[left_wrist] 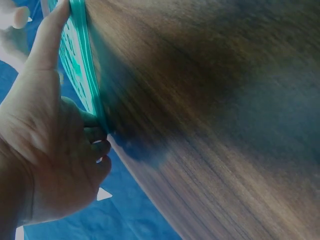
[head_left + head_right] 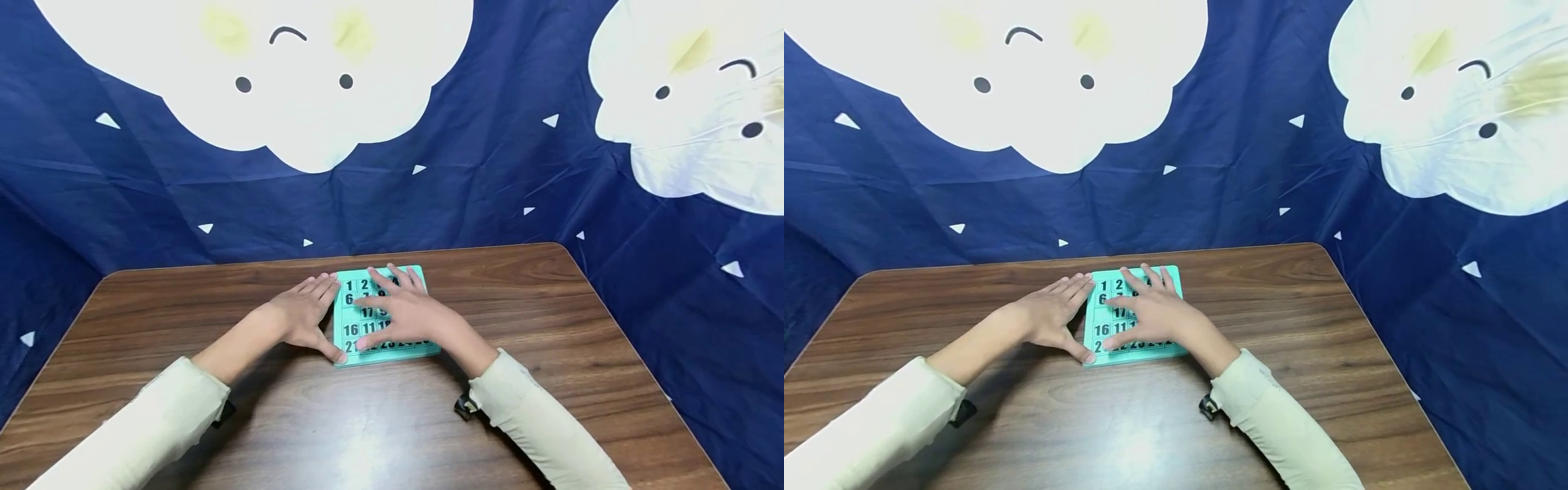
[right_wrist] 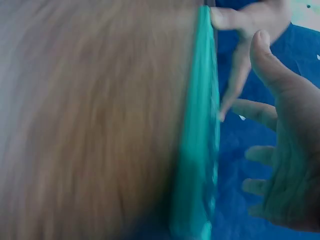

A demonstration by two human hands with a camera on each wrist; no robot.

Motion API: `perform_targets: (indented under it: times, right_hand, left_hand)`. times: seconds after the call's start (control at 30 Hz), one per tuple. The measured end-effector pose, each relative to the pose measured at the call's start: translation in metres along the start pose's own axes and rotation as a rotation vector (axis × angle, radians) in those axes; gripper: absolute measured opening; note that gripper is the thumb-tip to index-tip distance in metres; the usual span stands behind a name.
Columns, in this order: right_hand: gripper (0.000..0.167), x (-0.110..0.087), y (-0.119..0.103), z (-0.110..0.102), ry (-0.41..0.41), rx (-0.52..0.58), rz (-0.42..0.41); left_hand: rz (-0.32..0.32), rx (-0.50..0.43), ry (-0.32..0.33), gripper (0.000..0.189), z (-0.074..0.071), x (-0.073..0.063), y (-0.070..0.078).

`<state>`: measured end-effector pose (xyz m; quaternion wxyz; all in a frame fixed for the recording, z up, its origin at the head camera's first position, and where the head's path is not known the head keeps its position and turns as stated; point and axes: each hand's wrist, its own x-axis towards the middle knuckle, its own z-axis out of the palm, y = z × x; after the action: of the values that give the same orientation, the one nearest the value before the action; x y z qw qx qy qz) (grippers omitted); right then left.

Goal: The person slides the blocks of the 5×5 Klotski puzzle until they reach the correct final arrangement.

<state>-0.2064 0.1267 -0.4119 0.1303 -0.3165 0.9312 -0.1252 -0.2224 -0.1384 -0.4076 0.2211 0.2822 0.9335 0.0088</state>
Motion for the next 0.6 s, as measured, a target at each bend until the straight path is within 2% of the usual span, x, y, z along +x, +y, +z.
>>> perform_targets:
  times: [0.13,0.23,0.33,0.4,0.53,0.6]
  right_hand:
    - [0.094,0.01,-0.009,0.009,-0.02,-0.036,-0.001]
    - [0.091,0.009,-0.013,0.009,-0.047,-0.066,-0.006]
    - [0.086,0.003,-0.015,0.007,-0.076,-0.047,-0.03]
    - [0.084,0.0,-0.013,0.005,-0.063,-0.031,-0.029]
    - [0.082,0.003,-0.007,0.002,-0.004,-0.032,0.041]
    - [0.084,0.007,-0.006,0.003,-0.009,-0.036,0.055]
  left_hand:
    - [-0.004,-0.003,-0.009,0.156,0.002,-0.001,-0.001]
    - [0.0,-0.003,-0.007,0.156,0.002,-0.002,-0.001]
    - [0.005,0.002,0.002,0.156,0.003,-0.001,-0.001]
    - [0.006,0.002,0.008,0.156,0.004,-0.001,-0.001]
    - [0.007,0.005,0.011,0.158,0.005,-0.001,-0.002]
    - [0.003,0.006,0.008,0.158,0.005,-0.002,-0.002]
